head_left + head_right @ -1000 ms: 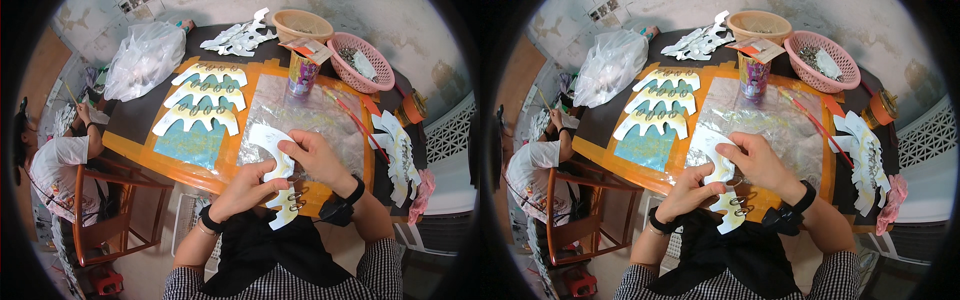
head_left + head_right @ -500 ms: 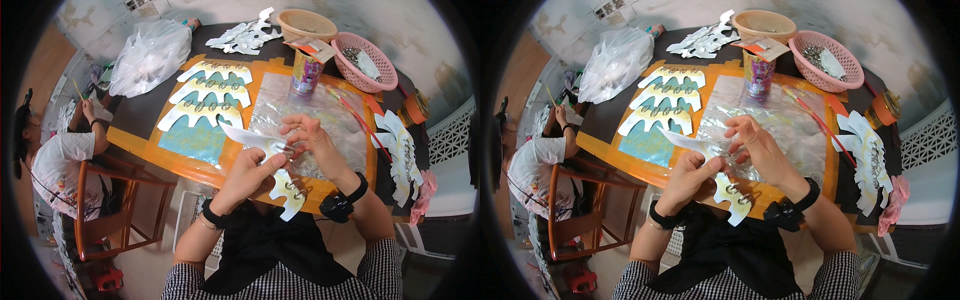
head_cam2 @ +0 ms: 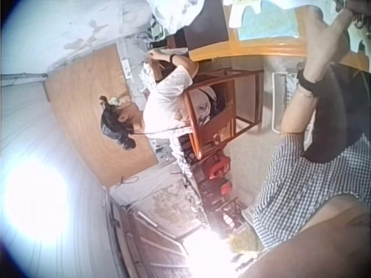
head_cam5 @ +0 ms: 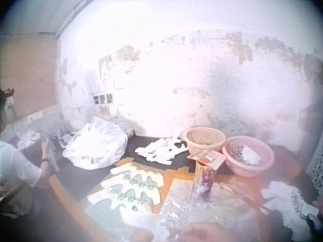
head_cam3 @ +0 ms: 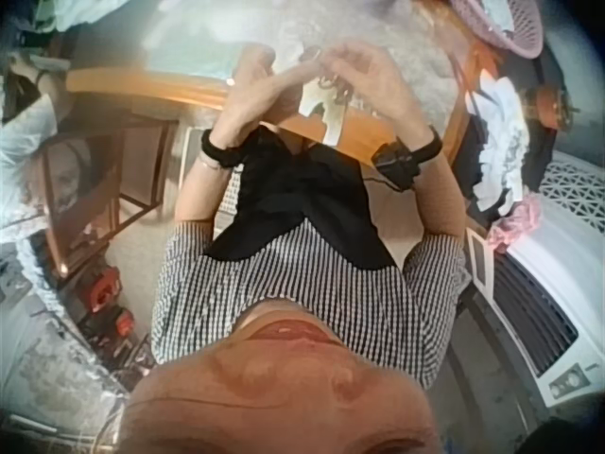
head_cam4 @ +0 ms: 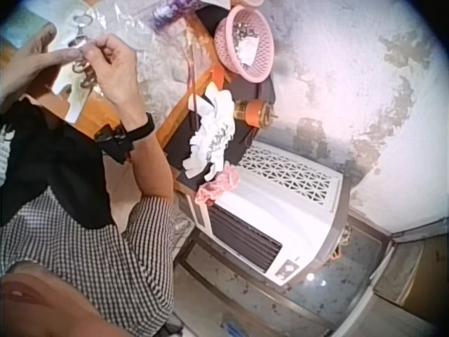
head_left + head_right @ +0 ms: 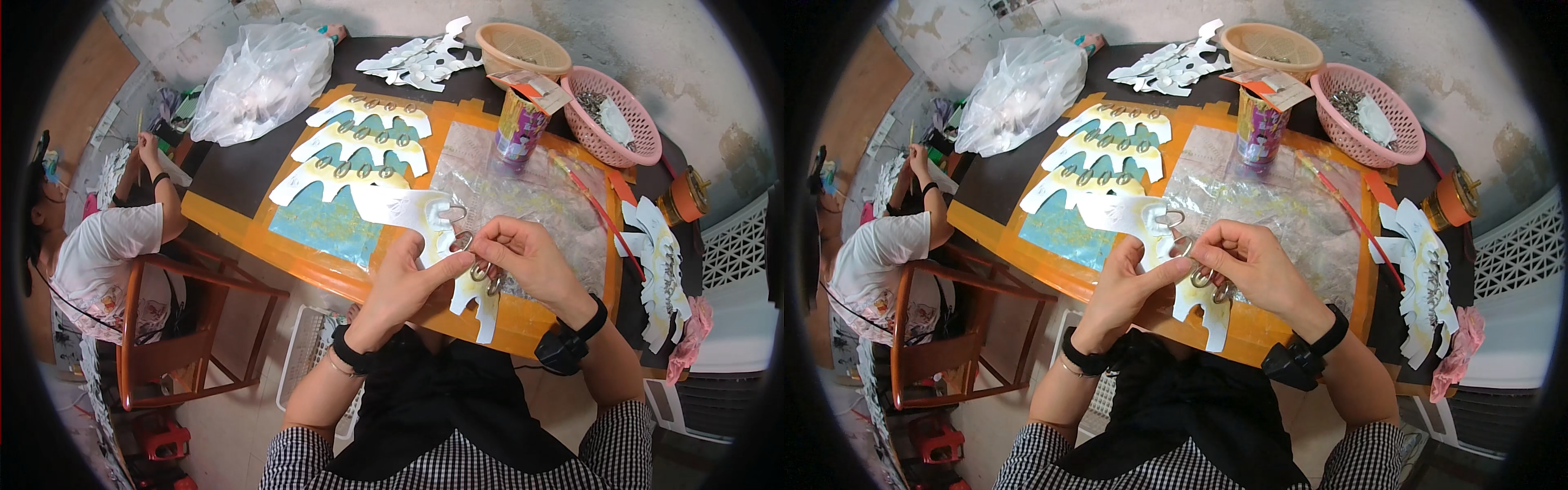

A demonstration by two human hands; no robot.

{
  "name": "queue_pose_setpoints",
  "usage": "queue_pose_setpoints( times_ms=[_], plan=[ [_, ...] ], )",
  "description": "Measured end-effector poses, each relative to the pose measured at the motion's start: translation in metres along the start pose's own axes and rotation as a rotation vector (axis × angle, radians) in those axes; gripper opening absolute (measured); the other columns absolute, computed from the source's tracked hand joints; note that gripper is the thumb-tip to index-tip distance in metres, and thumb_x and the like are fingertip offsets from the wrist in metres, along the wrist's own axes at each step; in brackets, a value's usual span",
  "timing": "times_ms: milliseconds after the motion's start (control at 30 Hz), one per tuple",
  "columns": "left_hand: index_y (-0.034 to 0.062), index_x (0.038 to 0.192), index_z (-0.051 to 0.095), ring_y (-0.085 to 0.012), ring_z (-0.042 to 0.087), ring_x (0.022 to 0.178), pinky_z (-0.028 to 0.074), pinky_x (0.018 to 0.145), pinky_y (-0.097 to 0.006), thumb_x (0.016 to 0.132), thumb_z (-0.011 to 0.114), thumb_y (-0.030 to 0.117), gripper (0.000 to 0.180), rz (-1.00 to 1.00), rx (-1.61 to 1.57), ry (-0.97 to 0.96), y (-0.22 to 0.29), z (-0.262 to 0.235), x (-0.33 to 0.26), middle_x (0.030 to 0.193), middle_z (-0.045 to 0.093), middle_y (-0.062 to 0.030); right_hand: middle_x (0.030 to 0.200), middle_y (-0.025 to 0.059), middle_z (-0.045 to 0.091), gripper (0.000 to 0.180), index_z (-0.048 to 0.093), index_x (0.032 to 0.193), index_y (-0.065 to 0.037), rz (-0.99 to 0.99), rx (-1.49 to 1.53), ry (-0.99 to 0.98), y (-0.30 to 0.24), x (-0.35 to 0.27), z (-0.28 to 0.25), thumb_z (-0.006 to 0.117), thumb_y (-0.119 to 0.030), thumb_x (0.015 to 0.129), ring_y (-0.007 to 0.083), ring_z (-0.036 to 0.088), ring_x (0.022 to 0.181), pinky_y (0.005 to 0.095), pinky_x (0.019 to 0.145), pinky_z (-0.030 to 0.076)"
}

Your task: Attaching metal hooks and rings to shoe upper components by hand.

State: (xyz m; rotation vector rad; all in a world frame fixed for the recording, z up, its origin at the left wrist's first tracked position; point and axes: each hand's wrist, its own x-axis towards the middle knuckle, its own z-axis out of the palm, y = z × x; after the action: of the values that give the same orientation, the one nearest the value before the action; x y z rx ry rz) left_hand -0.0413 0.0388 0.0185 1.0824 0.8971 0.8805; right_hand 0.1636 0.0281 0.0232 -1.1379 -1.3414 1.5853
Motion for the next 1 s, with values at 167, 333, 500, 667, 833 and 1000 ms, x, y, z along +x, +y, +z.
queue_pose_setpoints(
  times_ms=[167, 333, 500, 667, 833, 1000],
  plan=[
    [-0.0010, 0.105, 0.061, -0.0081, 0.062, 0.082, 0.050, 0.069, -0.025, 0.086, 0.081, 0.018, 0.034, 0.121, 0.010, 0.141, -0.019, -0.001, 0.004, 0.093, 0.068, -0.0049, 0.090, -0.0007, 0.066, 0.014, 0.063, 0.103, -0.002, 0.010, 0.052, -0.043, -0.008, -0.003, 0.003, 0.066, -0.014, 0.097, 0.0043, 0.059, 0.078, 0.0207, 0.070, 0.049],
    [-0.0005, 0.105, 0.060, -0.0092, 0.064, 0.082, 0.051, 0.069, -0.024, 0.085, 0.082, 0.017, 0.035, 0.199, -0.030, 0.112, -0.009, -0.001, 0.003, 0.094, 0.068, -0.0051, 0.092, 0.0005, 0.066, 0.013, 0.063, 0.102, -0.001, -0.006, 0.009, -0.075, 0.000, 0.002, 0.006, 0.068, -0.010, 0.094, 0.0051, 0.061, 0.082, 0.0213, 0.073, 0.050],
    [0.0035, 0.121, 0.056, -0.0044, 0.060, 0.077, 0.049, 0.064, -0.022, 0.089, 0.076, 0.016, 0.039, 0.060, -0.238, -0.047, -0.018, -0.004, 0.003, 0.096, 0.063, 0.0006, 0.090, 0.0025, 0.065, 0.008, 0.061, 0.098, 0.000, 0.046, -0.052, 0.060, -0.010, -0.005, 0.008, 0.066, -0.002, 0.092, 0.0081, 0.062, 0.085, 0.0222, 0.076, 0.050],
    [0.0030, 0.114, 0.049, -0.0029, 0.056, 0.079, 0.046, 0.065, -0.020, 0.089, 0.077, 0.022, 0.042, 0.197, -0.097, -0.105, -0.008, -0.006, -0.014, 0.090, 0.061, 0.0010, 0.084, 0.0000, 0.060, 0.011, 0.060, 0.097, 0.001, -0.027, -0.186, 0.160, -0.006, -0.011, 0.011, 0.066, -0.001, 0.088, 0.0075, 0.058, 0.080, 0.0218, 0.073, 0.046],
    [0.0028, 0.106, 0.043, -0.0103, 0.058, 0.063, 0.046, 0.055, -0.026, 0.089, 0.076, 0.024, 0.043, 0.249, 0.163, -0.061, -0.013, -0.007, -0.018, 0.073, 0.061, -0.0031, 0.091, 0.0024, 0.054, 0.012, 0.058, 0.095, 0.000, -0.153, -0.176, 0.297, 0.010, -0.009, 0.014, 0.066, 0.000, 0.087, 0.0085, 0.055, 0.081, 0.0207, 0.071, 0.041],
    [0.0022, 0.109, 0.041, -0.0254, 0.063, 0.063, 0.048, 0.056, -0.035, 0.089, 0.074, 0.022, 0.043, 0.123, 0.249, -0.086, -0.010, -0.010, -0.019, 0.078, 0.065, -0.0165, 0.094, 0.0066, 0.054, 0.011, 0.060, 0.094, 0.001, -0.221, -0.153, 0.268, 0.022, -0.011, 0.004, 0.065, 0.005, 0.085, 0.0130, 0.057, 0.084, 0.0222, 0.072, 0.044]
  ],
)
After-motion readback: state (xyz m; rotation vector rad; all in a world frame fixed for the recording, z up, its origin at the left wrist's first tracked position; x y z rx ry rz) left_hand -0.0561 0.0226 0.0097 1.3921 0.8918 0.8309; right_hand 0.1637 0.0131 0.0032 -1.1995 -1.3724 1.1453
